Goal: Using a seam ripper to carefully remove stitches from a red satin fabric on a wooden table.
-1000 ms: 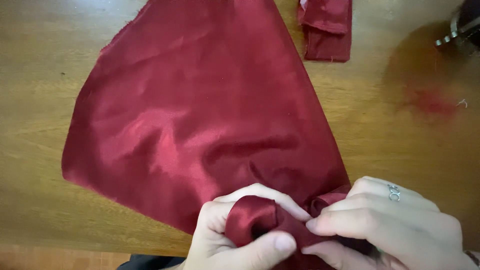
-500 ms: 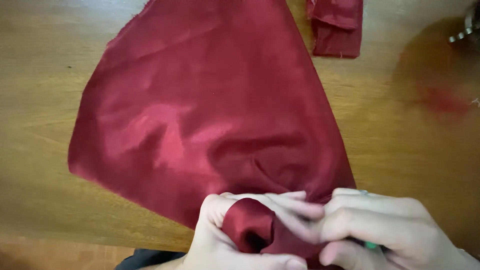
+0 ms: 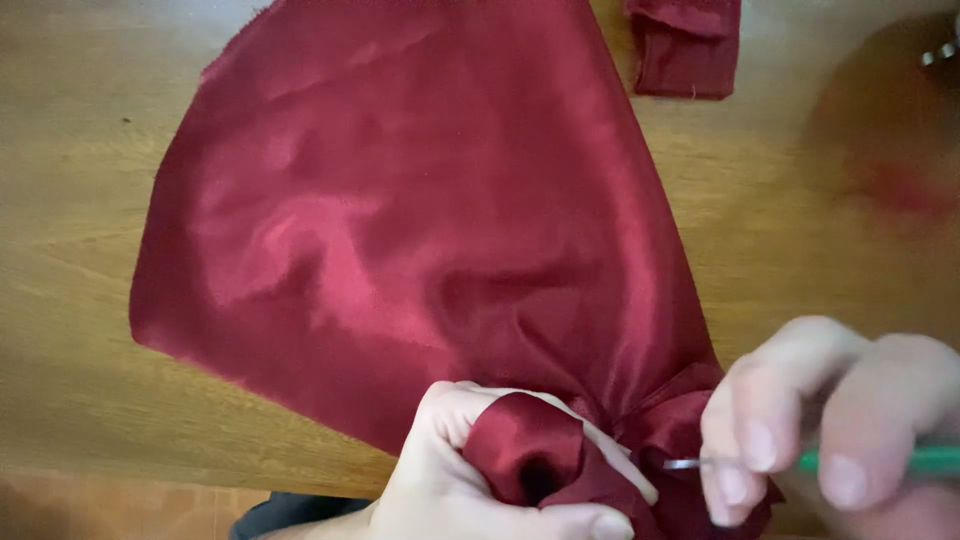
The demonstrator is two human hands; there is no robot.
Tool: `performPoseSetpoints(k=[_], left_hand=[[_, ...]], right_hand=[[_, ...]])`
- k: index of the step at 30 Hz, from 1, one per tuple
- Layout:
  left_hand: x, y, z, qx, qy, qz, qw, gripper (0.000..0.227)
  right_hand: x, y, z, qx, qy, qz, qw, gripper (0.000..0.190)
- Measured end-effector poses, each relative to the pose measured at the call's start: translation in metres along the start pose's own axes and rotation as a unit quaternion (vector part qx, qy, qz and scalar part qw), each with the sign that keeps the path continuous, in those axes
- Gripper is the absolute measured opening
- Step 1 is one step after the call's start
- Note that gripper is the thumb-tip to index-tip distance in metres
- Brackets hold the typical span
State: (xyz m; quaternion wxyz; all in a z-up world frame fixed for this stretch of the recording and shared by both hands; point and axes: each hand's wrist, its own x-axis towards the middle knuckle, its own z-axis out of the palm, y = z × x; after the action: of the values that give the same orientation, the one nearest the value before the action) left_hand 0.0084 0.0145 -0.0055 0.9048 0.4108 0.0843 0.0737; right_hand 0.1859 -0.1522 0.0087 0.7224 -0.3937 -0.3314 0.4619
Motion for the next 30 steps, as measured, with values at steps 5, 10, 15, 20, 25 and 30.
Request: performPoseSetpoints(k=[5,10,15,20,25,30], left_hand=[[-0.002,-0.001,-0.002,0.004,-0.009,-0.012,1.0,0.019],[-0.003,-0.006,-0.001,-0.01,0.023,-0.016,1.0,0.017],[-0.003,-0.006,-0.001,0.009,0.019,-0.025,0.999,0.018],[-0.003,-0.003,0.0,0.002,0.01,-0.047,0.999,0.018],[-0.002,0.0,0.002,0.001,0.009,-0.07,0.997,0.016],[-0.002,0.0,0.004,-0.023,0.014,-0.059,0.998,0.017]], right_hand=[[-0.001,0.002,0.021,-0.041,0.05,-0.006,0.998,0.031],[-0.001,-0.003,0.018,-0.034,0.027,0.028,0.999,0.03],[-0.01,-0.003,0.024,-0.083,0.079,0.035,0.993,0.041],[-0.012,0.002,0.025,-0.096,0.101,0.025,0.99,0.048],[-0.012,0.002,0.029,-0.105,0.089,0.018,0.99,0.052],[-0.013,0.003,0.027,-0.114,0.105,0.028,0.988,0.055]])
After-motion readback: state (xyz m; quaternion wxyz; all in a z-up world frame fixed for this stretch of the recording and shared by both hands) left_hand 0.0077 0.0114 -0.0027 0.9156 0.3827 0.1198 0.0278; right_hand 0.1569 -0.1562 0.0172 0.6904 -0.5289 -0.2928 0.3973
